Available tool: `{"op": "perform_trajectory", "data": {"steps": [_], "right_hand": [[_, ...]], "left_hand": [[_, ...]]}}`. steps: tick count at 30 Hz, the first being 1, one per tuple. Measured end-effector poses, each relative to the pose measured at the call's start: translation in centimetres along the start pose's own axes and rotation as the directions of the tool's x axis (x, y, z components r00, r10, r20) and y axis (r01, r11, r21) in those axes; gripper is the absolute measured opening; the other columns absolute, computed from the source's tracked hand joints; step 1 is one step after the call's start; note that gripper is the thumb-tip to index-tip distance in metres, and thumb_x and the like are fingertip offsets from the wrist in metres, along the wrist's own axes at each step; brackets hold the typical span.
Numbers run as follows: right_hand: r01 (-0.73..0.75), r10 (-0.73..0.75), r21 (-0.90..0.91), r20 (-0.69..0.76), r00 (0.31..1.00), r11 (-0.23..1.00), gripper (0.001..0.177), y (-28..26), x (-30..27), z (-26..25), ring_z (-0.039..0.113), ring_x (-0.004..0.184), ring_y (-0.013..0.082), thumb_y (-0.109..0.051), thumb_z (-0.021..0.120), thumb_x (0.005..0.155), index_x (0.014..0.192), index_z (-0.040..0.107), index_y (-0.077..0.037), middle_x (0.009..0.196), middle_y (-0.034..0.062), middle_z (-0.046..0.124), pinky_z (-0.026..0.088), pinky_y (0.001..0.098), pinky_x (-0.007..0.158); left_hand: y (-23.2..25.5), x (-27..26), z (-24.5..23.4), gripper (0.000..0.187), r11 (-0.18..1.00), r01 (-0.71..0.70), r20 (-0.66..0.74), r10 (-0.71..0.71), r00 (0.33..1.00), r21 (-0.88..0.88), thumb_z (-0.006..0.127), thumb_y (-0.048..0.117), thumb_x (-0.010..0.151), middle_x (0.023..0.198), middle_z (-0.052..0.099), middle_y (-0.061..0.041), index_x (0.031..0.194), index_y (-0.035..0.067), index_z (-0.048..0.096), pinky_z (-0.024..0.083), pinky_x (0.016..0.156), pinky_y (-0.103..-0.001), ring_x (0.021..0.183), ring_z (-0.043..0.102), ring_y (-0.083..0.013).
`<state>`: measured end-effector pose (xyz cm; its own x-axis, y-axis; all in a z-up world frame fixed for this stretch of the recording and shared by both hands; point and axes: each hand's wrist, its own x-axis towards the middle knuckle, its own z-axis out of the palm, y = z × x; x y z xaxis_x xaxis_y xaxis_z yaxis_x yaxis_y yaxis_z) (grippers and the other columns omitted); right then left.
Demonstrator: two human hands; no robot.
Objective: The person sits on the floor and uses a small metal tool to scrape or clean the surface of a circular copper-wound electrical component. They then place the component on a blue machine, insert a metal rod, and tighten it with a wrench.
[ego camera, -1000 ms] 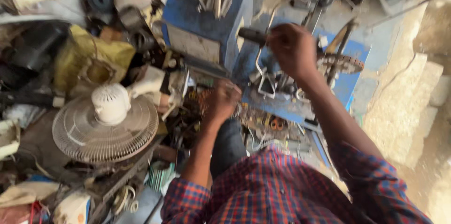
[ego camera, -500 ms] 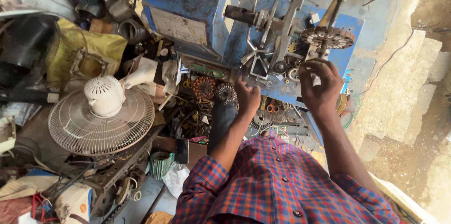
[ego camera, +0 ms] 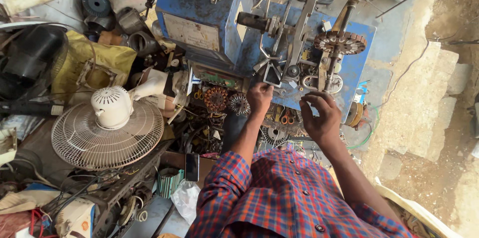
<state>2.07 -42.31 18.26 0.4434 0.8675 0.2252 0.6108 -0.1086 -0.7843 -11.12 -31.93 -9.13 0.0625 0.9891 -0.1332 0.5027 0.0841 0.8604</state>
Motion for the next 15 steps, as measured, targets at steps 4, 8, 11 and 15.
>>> {"op": "perform_trajectory", "data": {"steps": [4, 8, 11, 15], "right_hand": [[0.120, -0.121, -0.098, -0.007, 0.993, 0.988, 0.010, 0.2, 0.3, 0.2, 0.070, 0.100, 0.0342, -0.002, 0.075, 0.089, 0.098, 0.071, -0.002, 0.105, 0.0149, 0.072, 0.057, 0.0422, 0.085], [0.151, -0.147, -0.122, 0.039, 0.988, 0.981, 0.011, 0.3, 0.4, 0.3, 0.069, 0.101, 0.0345, -0.004, 0.077, 0.087, 0.096, 0.070, -0.002, 0.104, 0.0154, 0.070, 0.056, 0.0427, 0.084], [0.229, -0.235, -0.164, -0.014, 0.972, 0.959, 0.012, 0.3, 0.3, 0.3, 0.069, 0.107, 0.0361, -0.003, 0.077, 0.086, 0.096, 0.070, -0.003, 0.103, 0.0141, 0.070, 0.056, 0.0442, 0.088], [0.190, -0.187, -0.102, 0.040, 0.982, 0.977, 0.016, -0.1, -0.4, 0.5, 0.070, 0.110, 0.0346, -0.004, 0.078, 0.088, 0.103, 0.071, -0.004, 0.108, 0.0142, 0.070, 0.058, 0.0421, 0.090]], "left_hand": [[0.0, -0.3, 0.1, 0.027, 0.999, 0.029, 0.018, -0.028, 0.999, -0.022, 0.086, 0.022, 0.074, 0.076, 0.076, -0.010, 0.090, 0.004, 0.074, 0.056, 0.062, -0.037, 0.066, 0.074, -0.0237], [1.1, -0.8, -0.4, 0.019, 0.969, -0.222, -0.035, 0.227, 0.973, 0.113, 0.084, 0.019, 0.081, 0.077, 0.074, -0.012, 0.087, 0.004, 0.074, 0.053, 0.066, -0.040, 0.069, 0.071, -0.0284], [2.5, -0.8, -1.0, 0.015, 0.966, -0.247, -0.055, 0.251, 0.966, 0.074, 0.079, 0.018, 0.089, 0.076, 0.072, -0.012, 0.087, 0.004, 0.073, 0.053, 0.061, -0.039, 0.068, 0.071, -0.0278], [4.7, -2.0, -3.0, 0.016, 0.972, -0.222, -0.002, 0.223, 0.975, -0.073, 0.072, 0.020, 0.096, 0.078, 0.073, -0.010, 0.091, 0.005, 0.072, 0.055, 0.060, -0.035, 0.068, 0.073, -0.0230]]}}
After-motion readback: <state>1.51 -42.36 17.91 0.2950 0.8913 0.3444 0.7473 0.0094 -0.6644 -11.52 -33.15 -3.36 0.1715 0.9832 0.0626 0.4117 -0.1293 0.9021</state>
